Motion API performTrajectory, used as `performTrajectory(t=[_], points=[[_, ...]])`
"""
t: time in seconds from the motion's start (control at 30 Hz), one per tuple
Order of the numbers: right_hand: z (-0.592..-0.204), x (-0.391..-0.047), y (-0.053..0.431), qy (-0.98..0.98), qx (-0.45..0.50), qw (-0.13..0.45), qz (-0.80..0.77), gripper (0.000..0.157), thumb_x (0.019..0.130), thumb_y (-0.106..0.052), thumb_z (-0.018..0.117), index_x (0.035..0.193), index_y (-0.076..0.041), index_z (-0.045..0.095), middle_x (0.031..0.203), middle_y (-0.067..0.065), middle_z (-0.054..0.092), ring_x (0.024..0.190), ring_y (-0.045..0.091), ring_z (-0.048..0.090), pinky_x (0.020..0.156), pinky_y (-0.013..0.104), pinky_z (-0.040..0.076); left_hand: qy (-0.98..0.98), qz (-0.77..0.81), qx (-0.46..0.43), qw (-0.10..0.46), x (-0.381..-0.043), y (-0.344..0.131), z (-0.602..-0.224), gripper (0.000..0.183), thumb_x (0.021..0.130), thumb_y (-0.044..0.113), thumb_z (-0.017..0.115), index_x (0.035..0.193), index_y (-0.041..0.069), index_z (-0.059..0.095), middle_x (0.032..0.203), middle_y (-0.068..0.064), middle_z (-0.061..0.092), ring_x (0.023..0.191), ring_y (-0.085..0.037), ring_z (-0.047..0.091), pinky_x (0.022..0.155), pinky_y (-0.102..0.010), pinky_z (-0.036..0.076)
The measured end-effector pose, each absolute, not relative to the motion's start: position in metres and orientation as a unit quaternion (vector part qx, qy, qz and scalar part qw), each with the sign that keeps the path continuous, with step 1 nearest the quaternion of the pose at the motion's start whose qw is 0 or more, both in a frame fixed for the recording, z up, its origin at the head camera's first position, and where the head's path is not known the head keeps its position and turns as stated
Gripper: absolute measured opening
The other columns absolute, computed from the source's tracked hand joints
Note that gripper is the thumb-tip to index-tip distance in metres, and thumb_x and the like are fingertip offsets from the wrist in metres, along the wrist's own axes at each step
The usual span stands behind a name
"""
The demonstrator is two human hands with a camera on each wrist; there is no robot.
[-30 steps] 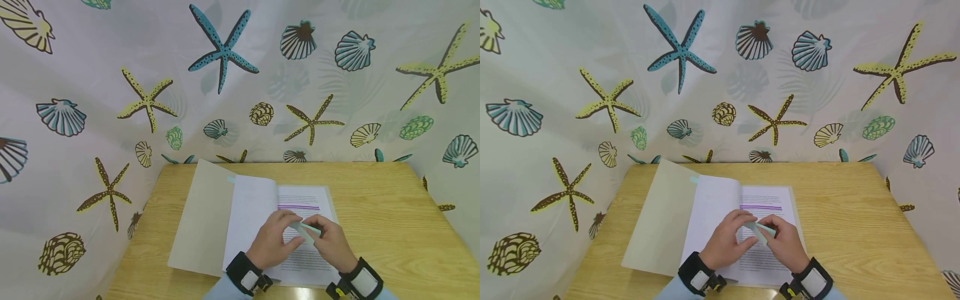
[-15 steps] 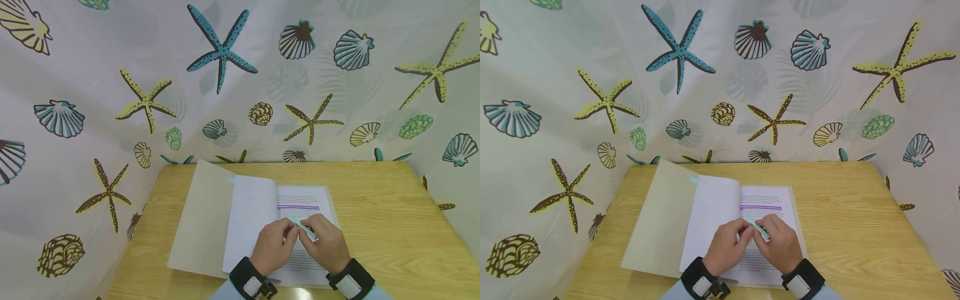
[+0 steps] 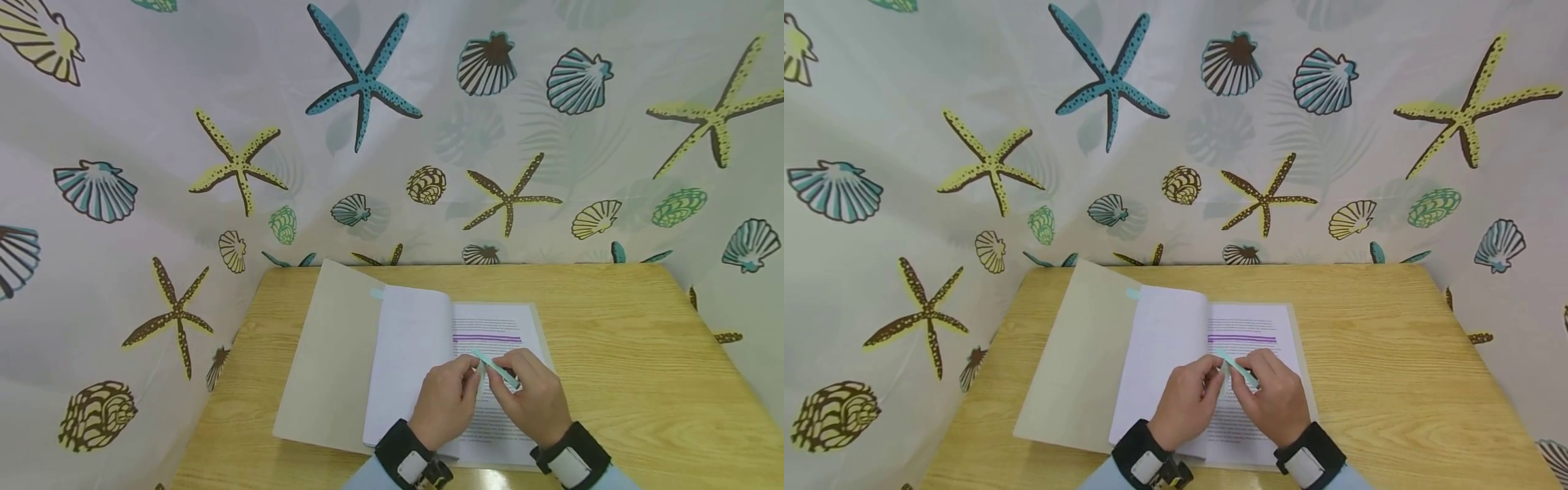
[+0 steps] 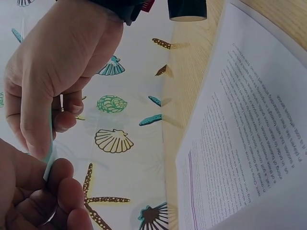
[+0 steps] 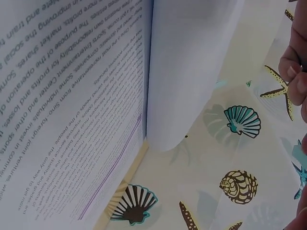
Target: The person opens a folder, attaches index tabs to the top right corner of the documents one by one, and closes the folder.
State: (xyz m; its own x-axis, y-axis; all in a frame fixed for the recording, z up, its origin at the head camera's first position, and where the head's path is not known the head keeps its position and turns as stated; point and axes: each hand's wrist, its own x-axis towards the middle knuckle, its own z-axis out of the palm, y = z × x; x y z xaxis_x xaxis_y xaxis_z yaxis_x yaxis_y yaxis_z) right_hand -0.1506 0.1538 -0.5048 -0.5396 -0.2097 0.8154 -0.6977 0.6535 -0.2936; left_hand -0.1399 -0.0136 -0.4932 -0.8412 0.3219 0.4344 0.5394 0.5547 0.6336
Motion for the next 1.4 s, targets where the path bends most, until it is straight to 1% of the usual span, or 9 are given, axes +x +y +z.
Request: performTrajectory(t=[0.13,0.27,0.7,0.93,1.13,1.23,1.3,1.37,1.4], points=[[-0.505,-0.151,0.155,-0.82,0.263,0.389,0.327,0.03,0.094,-0.031,0.054,0.083,-0.005,0.064,0.076,0.0,0.059,0.063,0.006,0.051,0.053,0.016,0.043,-0.872,-0.404,-0.243,0.131,-0.139,-0.014,-0.493,0.013,0.092,0.004,0.06,0.105,0.005,0.065,0.066,0.01,0.052,0.054,0.005,0.04,0.048,-0.009,0.032],[-0.506,-0.151,0.157,-0.825,0.241,0.379,0.342,0.025,0.09,-0.028,0.057,0.084,-0.005,0.064,0.077,0.0,0.061,0.063,0.006,0.053,0.054,0.014,0.044,-0.87,-0.406,-0.245,0.135,-0.139,-0.014,-0.494,0.018,0.091,0.002,0.061,0.108,0.003,0.065,0.066,0.01,0.053,0.054,0.005,0.041,0.049,-0.009,0.032],[-0.506,-0.151,0.16,-0.823,0.224,0.382,0.356,0.01,0.079,-0.015,0.068,0.083,-0.006,0.065,0.076,0.001,0.062,0.062,0.008,0.054,0.053,0.015,0.044,-0.869,-0.404,-0.251,0.137,-0.138,-0.016,-0.495,0.023,0.092,0.004,0.059,0.115,0.004,0.063,0.066,0.011,0.053,0.054,0.006,0.04,0.049,-0.009,0.032],[-0.503,-0.151,0.162,-0.83,0.213,0.378,0.351,0.01,0.08,-0.015,0.069,0.083,-0.005,0.065,0.075,0.0,0.061,0.062,0.007,0.052,0.054,0.014,0.043,-0.866,-0.409,-0.251,0.141,-0.138,-0.017,-0.496,0.024,0.091,0.002,0.06,0.115,0.004,0.063,0.064,0.012,0.05,0.053,0.005,0.039,0.048,-0.01,0.031],[-0.5,-0.153,0.167,-0.838,0.201,0.376,0.339,0.011,0.079,-0.013,0.068,0.083,-0.004,0.064,0.074,0.0,0.06,0.062,0.007,0.05,0.053,0.016,0.042,-0.868,-0.401,-0.252,0.15,-0.139,-0.019,-0.5,0.024,0.091,0.004,0.06,0.115,0.003,0.063,0.068,0.01,0.056,0.057,0.005,0.043,0.053,-0.009,0.034],[-0.499,-0.154,0.172,-0.848,0.183,0.369,0.333,0.012,0.078,-0.011,0.07,0.084,-0.004,0.065,0.076,0.002,0.061,0.064,0.01,0.052,0.057,0.015,0.043,-0.87,-0.398,-0.248,0.153,-0.138,-0.021,-0.502,0.024,0.091,0.005,0.061,0.114,0.005,0.064,0.071,0.009,0.059,0.059,0.004,0.046,0.056,-0.01,0.036],[-0.5,-0.157,0.178,-0.86,0.161,0.356,0.328,0.013,0.078,-0.009,0.071,0.087,-0.003,0.064,0.08,0.003,0.062,0.067,0.012,0.057,0.062,0.01,0.043,-0.87,-0.399,-0.245,0.152,-0.138,-0.022,-0.502,0.024,0.091,0.005,0.061,0.114,0.005,0.064,0.071,0.009,0.059,0.06,0.004,0.046,0.056,-0.01,0.037],[-0.502,-0.16,0.186,-0.877,0.131,0.333,0.32,0.014,0.079,-0.008,0.071,0.09,-0.002,0.064,0.083,0.006,0.063,0.07,0.016,0.061,0.063,0.014,0.048,-0.871,-0.402,-0.242,0.148,-0.138,-0.023,-0.502,0.024,0.091,0.005,0.06,0.114,0.005,0.064,0.071,0.009,0.059,0.059,0.004,0.045,0.055,-0.01,0.035],[-0.503,-0.162,0.191,-0.884,0.113,0.32,0.32,0.015,0.079,-0.007,0.071,0.09,-0.002,0.064,0.082,0.007,0.064,0.069,0.018,0.062,0.06,0.016,0.048,-0.871,-0.403,-0.24,0.145,-0.137,-0.024,-0.502,0.024,0.091,0.005,0.06,0.114,0.004,0.064,0.071,0.009,0.059,0.058,0.004,0.044,0.055,-0.009,0.035]])
